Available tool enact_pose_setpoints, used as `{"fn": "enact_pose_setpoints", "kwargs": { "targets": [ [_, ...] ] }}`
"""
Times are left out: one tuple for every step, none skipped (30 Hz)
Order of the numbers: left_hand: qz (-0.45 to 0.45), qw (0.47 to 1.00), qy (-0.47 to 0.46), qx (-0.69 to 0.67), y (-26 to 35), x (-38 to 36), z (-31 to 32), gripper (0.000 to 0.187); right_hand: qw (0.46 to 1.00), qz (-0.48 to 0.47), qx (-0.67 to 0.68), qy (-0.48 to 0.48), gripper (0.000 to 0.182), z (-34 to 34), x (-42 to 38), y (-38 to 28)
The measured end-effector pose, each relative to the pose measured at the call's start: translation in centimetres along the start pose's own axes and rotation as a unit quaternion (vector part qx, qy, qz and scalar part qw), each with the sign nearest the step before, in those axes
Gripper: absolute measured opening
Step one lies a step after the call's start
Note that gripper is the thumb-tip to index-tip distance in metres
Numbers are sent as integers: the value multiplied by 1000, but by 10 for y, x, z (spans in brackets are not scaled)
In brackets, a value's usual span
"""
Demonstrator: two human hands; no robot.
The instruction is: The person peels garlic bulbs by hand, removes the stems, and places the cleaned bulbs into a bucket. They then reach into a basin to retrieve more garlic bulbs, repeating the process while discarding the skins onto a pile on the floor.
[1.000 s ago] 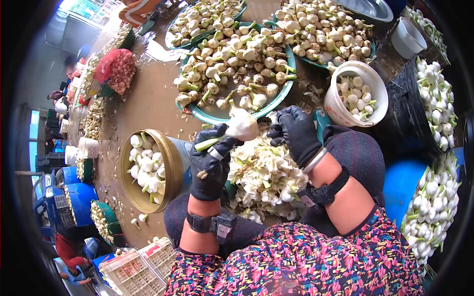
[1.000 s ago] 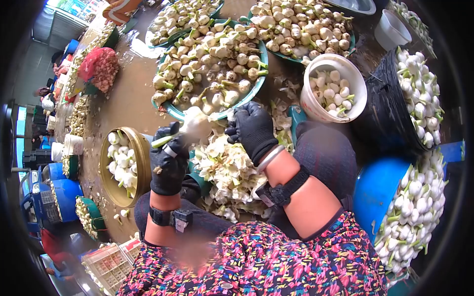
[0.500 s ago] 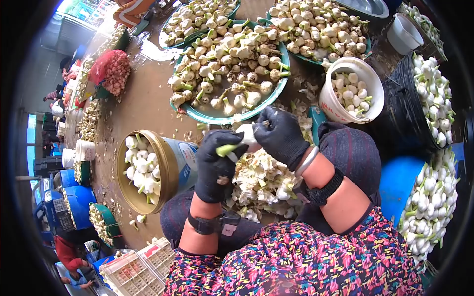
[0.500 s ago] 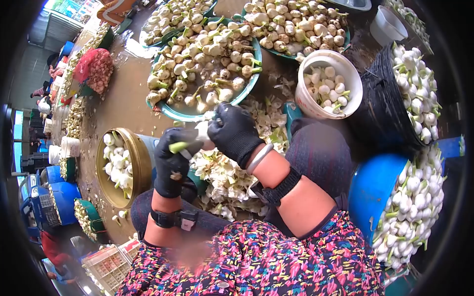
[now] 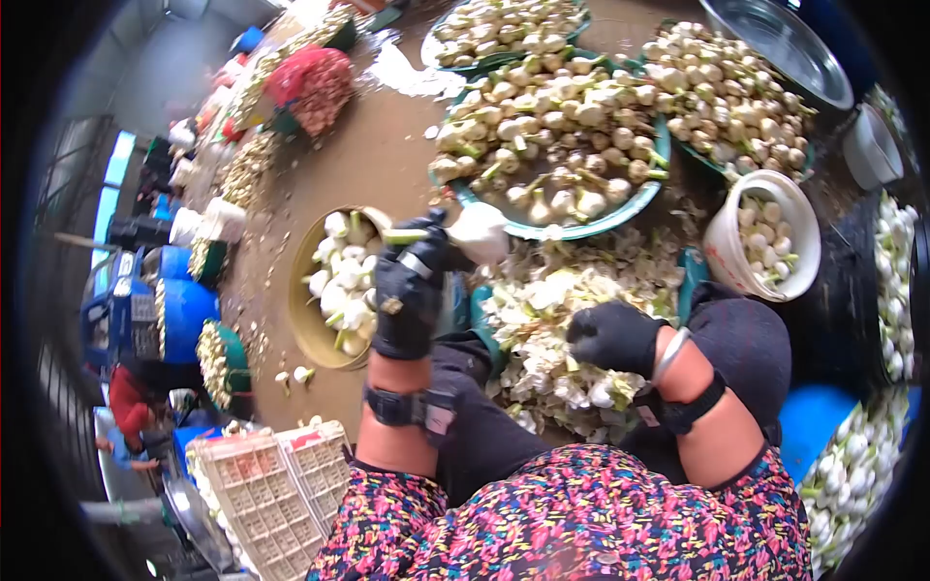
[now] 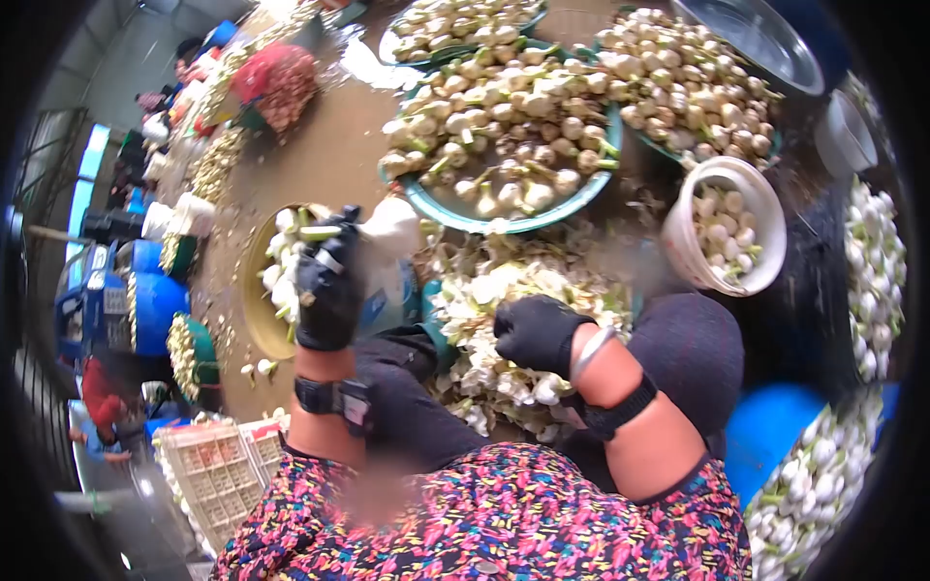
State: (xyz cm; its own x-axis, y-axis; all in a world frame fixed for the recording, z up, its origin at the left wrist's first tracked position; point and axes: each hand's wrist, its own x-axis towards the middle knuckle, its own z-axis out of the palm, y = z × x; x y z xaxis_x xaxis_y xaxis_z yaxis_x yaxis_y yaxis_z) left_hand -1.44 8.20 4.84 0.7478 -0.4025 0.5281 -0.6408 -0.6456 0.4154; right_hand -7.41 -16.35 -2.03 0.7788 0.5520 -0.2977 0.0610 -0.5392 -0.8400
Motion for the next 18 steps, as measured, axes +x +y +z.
{"fn": "enact_pose_setpoints", "kwargs": {
  "targets": [
    [101, 987, 34, 121, -11, 6, -23, 15, 999, 21, 0, -45, 17, 1, -3, -2],
    [-105, 986, 107, -76, -28, 1, -41, 17, 999, -1, -30, -28, 22, 2, -3, -2],
    [-300, 898, 173, -271, -52, -8, -58, 19, 999, -5, -32, -30, 22, -1, -2, -5],
    [-276, 939, 145, -149, -83, -20, -77, 17, 999, 13, -8, 31, 24, -5, -1, -8],
    [-247, 962, 110, -25, -109, -28, -95, 15, 995, 35, 19, 94, 26, -9, -3, -11],
    [-211, 967, 16, 139, -122, -33, -114, 13, 988, 69, 73, 116, 28, -16, -4, -15],
    [-163, 938, -78, 295, -127, -38, -120, 11, 982, 63, 105, 144, 20, -23, -6, -18],
    [-160, 946, -69, 273, -117, -30, -111, 12, 977, 56, 88, 187, 17, -24, -7, -15],
    [-165, 953, -77, 244, -108, -20, -96, 17, 970, 50, 68, 230, 15, -24, -7, -11],
    [-138, 971, -105, 164, -97, -6, -77, 21, 970, 46, 39, 237, 17, -24, -6, -9],
    [-110, 982, -132, 84, -89, 9, -54, 26, 972, 60, 26, 226, 15, -24, -5, -9],
    [-135, 976, -168, -8, -87, 16, -22, 29, 974, 32, 36, 223, 18, -19, -1, -3],
    [-158, 961, -203, -99, -85, 23, 12, 33, 974, 3, 44, 220, 20, -13, 2, 2],
    [-122, 957, -247, -93, -76, 33, 44, 31, 974, 5, 33, 223, 24, -12, 0, -3],
    [-84, 950, -289, -87, -68, 44, 75, 29, 974, 7, 21, 227, 28, -11, 0, -7],
    [-99, 936, -329, -79, -77, 47, 113, 31, 980, 35, 15, 197, 40, -9, 1, -8],
    [-113, 920, -369, -71, -85, 48, 149, 33, 972, -65, 5, 226, 47, -3, 5, 6],
    [-86, 907, -410, 29, -76, 53, 175, 32, 972, -50, -16, 231, 46, -4, 5, 6]
  ]
}}
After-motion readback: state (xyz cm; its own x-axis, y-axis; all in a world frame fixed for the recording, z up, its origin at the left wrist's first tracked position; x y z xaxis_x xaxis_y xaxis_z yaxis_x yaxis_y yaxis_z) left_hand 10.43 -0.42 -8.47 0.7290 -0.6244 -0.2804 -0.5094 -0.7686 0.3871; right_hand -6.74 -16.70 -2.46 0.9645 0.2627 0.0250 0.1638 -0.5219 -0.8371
